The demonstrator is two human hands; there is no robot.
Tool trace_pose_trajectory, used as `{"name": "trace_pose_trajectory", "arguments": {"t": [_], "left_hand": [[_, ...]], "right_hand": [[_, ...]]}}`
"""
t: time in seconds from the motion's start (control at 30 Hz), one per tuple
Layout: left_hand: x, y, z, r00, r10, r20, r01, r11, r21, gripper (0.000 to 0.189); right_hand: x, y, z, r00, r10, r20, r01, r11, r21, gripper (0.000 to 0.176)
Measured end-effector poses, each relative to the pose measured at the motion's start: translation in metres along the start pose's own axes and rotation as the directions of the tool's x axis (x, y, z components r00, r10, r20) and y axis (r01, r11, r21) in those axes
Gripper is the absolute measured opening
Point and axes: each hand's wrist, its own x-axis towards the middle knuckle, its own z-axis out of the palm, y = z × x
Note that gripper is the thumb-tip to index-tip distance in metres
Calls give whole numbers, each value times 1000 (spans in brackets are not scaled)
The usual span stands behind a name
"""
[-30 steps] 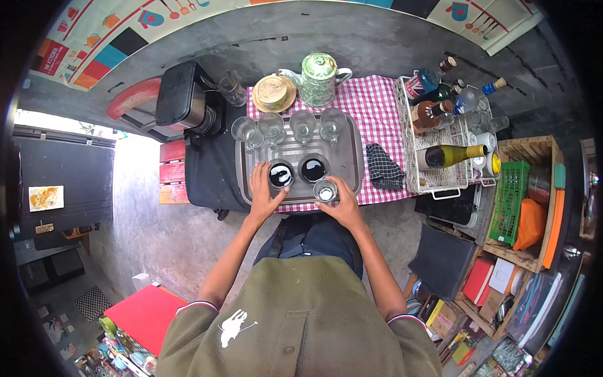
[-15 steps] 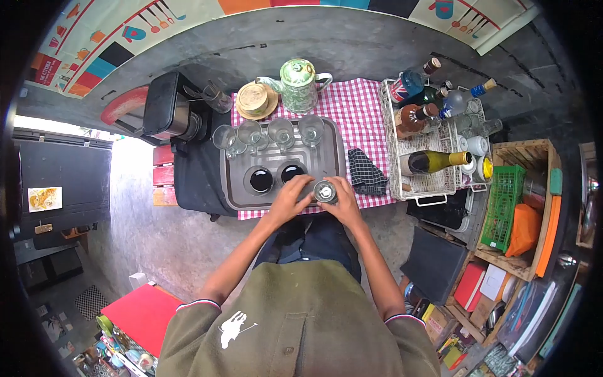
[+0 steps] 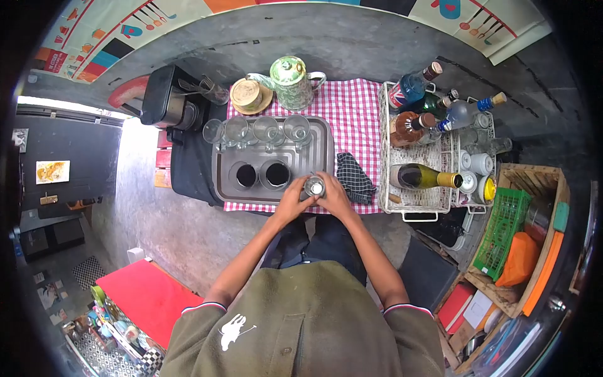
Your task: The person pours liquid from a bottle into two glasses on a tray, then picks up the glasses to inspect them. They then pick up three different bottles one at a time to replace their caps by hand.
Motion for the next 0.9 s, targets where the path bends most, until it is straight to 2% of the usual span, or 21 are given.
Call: {"name": "trace_pose_trajectory", "arguments": {"t": [0.17, 0.27, 0.4, 0.9], "left_hand": [[-1, -3, 20, 990, -86, -114, 85, 996, -10, 71], [2, -11, 25, 986, -137, -100, 136, 991, -12, 72], [4, -26, 31, 987, -122, -105, 128, 990, 57, 72], [1, -34, 39, 983, -151, -101, 158, 985, 72, 79]], "right_hand": [[13, 18, 7, 999, -18, 29, 18, 1000, -4, 61], [21, 30, 13, 999, -42, 34, 44, 997, -60, 61], [23, 42, 16, 994, -84, 67, 93, 985, -144, 65], [29, 43, 23, 996, -63, 57, 69, 991, -117, 71]]}}
